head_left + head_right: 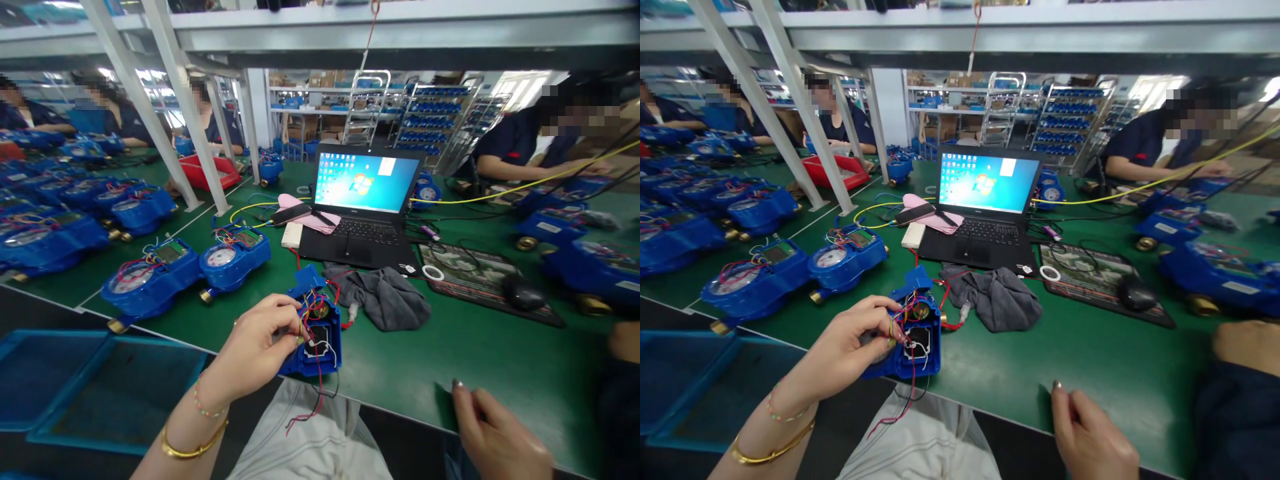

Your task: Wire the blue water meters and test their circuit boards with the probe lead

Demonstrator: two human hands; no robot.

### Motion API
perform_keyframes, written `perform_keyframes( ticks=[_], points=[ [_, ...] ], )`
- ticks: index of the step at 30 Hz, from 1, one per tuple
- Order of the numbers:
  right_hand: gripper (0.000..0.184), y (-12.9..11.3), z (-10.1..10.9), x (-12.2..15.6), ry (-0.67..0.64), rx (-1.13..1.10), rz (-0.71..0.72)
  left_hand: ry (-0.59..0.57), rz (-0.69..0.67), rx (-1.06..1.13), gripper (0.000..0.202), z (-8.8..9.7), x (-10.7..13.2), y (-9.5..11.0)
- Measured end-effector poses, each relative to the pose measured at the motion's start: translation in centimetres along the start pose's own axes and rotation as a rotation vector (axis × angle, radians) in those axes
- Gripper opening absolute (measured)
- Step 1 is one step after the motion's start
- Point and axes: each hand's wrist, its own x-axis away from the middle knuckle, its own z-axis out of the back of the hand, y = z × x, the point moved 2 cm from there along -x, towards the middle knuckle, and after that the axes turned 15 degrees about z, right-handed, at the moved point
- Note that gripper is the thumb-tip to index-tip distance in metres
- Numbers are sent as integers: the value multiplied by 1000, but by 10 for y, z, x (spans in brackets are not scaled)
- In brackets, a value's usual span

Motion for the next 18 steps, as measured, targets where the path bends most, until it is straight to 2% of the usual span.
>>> perform_keyframes(
  ticks=[6,11,14,18],
  points=[
    [57,-2,-1,-1,54,-36,19,-13,-9,-67,15,2,0,2],
    [51,-3,-6,-1,75,-103,47,53,-88,-167,17,4,-6,-1],
    [48,-4,-8,-3,92,-160,20,80,-145,-205,17,4,-9,-10],
    [45,-5,-8,-6,116,-204,15,114,-163,-220,18,3,-12,-33]
  ],
)
